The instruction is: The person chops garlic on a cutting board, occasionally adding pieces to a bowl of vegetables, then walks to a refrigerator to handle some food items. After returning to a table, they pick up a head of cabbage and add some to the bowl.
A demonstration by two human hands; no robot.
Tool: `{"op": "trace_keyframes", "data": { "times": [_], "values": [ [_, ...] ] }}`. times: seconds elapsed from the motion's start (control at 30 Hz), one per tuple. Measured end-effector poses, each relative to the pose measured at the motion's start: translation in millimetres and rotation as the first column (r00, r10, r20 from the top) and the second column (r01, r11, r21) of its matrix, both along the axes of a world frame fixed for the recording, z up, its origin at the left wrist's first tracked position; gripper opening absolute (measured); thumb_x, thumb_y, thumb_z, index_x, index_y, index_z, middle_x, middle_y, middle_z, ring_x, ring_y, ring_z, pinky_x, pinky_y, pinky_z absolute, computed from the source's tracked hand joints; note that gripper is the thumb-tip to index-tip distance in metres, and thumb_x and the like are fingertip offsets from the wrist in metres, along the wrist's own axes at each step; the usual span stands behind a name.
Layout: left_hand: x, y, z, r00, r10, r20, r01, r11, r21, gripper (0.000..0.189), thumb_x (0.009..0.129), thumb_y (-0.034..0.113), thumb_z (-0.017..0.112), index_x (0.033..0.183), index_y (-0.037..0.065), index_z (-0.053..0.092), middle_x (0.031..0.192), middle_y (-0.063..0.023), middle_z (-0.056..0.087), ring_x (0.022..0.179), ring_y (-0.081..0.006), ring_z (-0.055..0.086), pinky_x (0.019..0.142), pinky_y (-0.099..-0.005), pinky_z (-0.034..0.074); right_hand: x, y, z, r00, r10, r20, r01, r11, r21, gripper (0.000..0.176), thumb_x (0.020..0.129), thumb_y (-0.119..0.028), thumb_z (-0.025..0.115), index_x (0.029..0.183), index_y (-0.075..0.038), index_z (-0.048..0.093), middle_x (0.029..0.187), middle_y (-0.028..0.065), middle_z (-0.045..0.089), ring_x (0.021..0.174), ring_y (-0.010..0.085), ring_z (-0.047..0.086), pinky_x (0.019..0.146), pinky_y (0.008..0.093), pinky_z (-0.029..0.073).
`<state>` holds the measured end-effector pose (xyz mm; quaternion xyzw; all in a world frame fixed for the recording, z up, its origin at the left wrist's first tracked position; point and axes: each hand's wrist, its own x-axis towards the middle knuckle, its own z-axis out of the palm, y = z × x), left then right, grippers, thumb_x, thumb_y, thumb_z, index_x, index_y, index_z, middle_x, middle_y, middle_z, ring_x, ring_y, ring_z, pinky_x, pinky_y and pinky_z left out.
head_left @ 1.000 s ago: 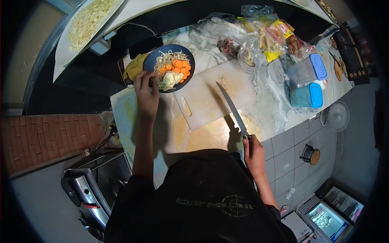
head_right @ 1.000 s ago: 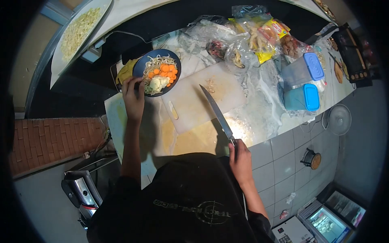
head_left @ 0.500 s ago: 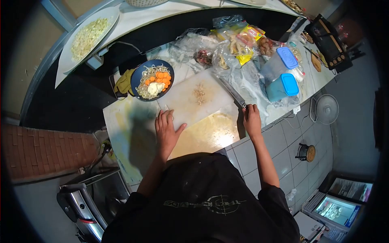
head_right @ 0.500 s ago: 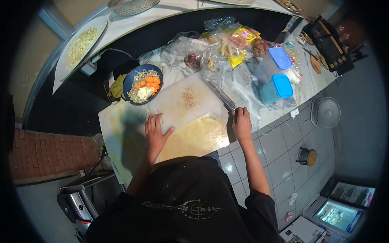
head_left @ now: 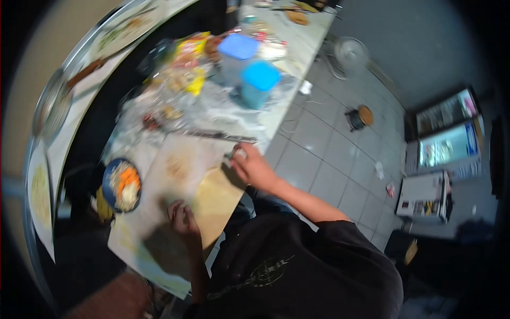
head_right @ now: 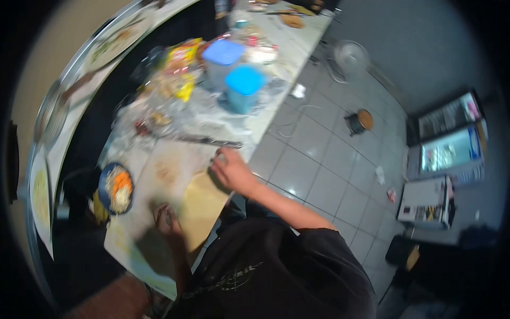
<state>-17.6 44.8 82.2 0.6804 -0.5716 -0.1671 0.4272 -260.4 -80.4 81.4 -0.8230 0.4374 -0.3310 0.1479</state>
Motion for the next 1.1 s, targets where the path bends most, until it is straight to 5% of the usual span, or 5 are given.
{"op": "trace_keyframes", "data": {
  "times": [0.27,0.57,0.63,0.87,1.1],
  "values": [
    [-150,-74,7,-0.129,0.047,-0.991,0.562,0.826,-0.034,0.042,0.105,0.035,0.045,0.132,0.003,0.047,0.123,-0.0082,0.055,0.108,-0.0196,0.054,0.099,-0.0361,0.043,-90,63,65,0.971,0.023,0.237,-0.064,0.984,0.164,0.037,0.091,-0.018,0.061,0.126,-0.006,0.058,0.142,0.0174,0.046,0.133,0.0384,0.043,0.108,0.0476,0.037],
    [-420,-145,58,0.149,-0.290,-0.945,0.951,0.302,0.057,0.078,0.100,0.061,0.035,0.149,0.000,0.030,0.154,-0.0149,0.034,0.143,-0.0268,0.032,0.115,-0.0378,0.027,-341,40,-36,0.743,-0.630,-0.226,0.666,0.732,0.143,0.054,0.101,-0.045,0.040,0.149,-0.019,0.040,0.156,0.0149,0.032,0.147,0.0353,0.024,0.114,0.0568,0.023],
    [-486,-145,66,0.216,-0.523,-0.824,0.948,0.315,0.049,0.079,0.099,0.062,0.036,0.148,0.000,0.032,0.154,-0.0157,0.033,0.144,-0.0289,0.031,0.116,-0.0393,0.026,-403,42,-72,0.443,-0.745,0.498,0.427,0.664,0.614,0.060,0.102,-0.052,0.037,0.147,-0.013,0.040,0.153,0.0154,0.036,0.144,0.0306,0.031,0.114,0.0477,0.030],
    [-673,-219,-16,0.077,-0.990,0.120,0.992,0.063,-0.110,0.062,0.100,0.053,0.043,0.131,0.001,0.054,0.144,-0.0186,0.046,0.134,-0.0321,0.043,0.111,-0.0450,0.031,-506,2,-17,-0.417,-0.495,0.762,-0.330,0.864,0.381,0.066,0.104,-0.056,0.029,0.153,-0.011,0.028,0.150,0.0120,0.041,0.131,0.0222,0.047,0.109,0.0392,0.038],
    [-753,-337,-69,0.413,-0.605,-0.681,0.905,0.356,0.232,0.031,0.104,0.033,0.050,0.106,0.004,0.062,0.091,-0.0077,0.065,0.076,-0.0126,0.062,0.071,-0.0270,0.051,-634,-41,-37,0.023,-0.708,0.706,-0.089,0.702,0.707,0.052,0.105,-0.046,0.040,0.140,-0.008,0.049,0.138,0.0076,0.052,0.125,0.0197,0.052,0.102,0.0322,0.043]
  ]
}}
